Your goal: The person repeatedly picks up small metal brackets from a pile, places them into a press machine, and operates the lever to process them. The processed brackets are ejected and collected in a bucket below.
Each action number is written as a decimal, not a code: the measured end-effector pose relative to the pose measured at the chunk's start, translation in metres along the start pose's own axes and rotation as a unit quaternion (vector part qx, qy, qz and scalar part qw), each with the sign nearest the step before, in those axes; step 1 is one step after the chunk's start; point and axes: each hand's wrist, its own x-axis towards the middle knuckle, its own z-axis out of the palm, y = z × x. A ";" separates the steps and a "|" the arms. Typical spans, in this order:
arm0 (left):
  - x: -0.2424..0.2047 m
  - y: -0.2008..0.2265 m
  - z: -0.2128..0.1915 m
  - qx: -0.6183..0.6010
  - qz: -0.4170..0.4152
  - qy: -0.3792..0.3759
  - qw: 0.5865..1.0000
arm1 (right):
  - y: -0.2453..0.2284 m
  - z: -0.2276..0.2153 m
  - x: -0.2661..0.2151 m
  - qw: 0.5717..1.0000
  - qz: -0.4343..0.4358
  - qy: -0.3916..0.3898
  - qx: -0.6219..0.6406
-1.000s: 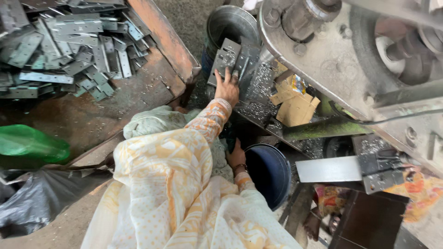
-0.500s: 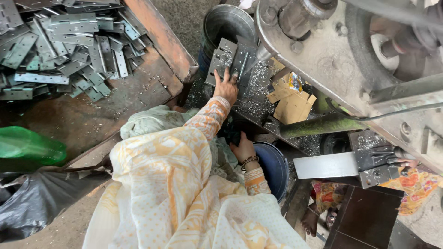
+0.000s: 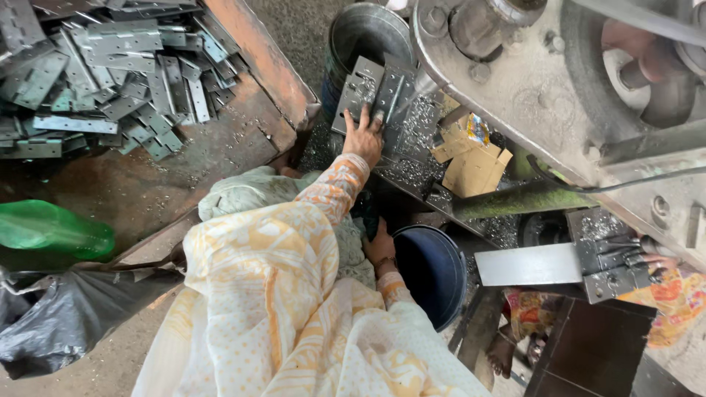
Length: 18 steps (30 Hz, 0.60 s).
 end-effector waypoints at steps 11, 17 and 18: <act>0.039 -0.011 -0.014 0.026 -0.006 -0.037 0.999 | -0.024 -0.060 0.003 0.997 -0.029 -0.042 -0.060; 0.039 -0.016 -0.009 0.029 -0.012 -0.027 0.999 | -0.015 -0.015 -0.013 1.000 0.027 -0.011 0.005; 0.042 -0.011 -0.011 0.028 -0.014 -0.009 0.999 | -0.010 -0.014 -0.014 1.000 0.021 -0.007 0.002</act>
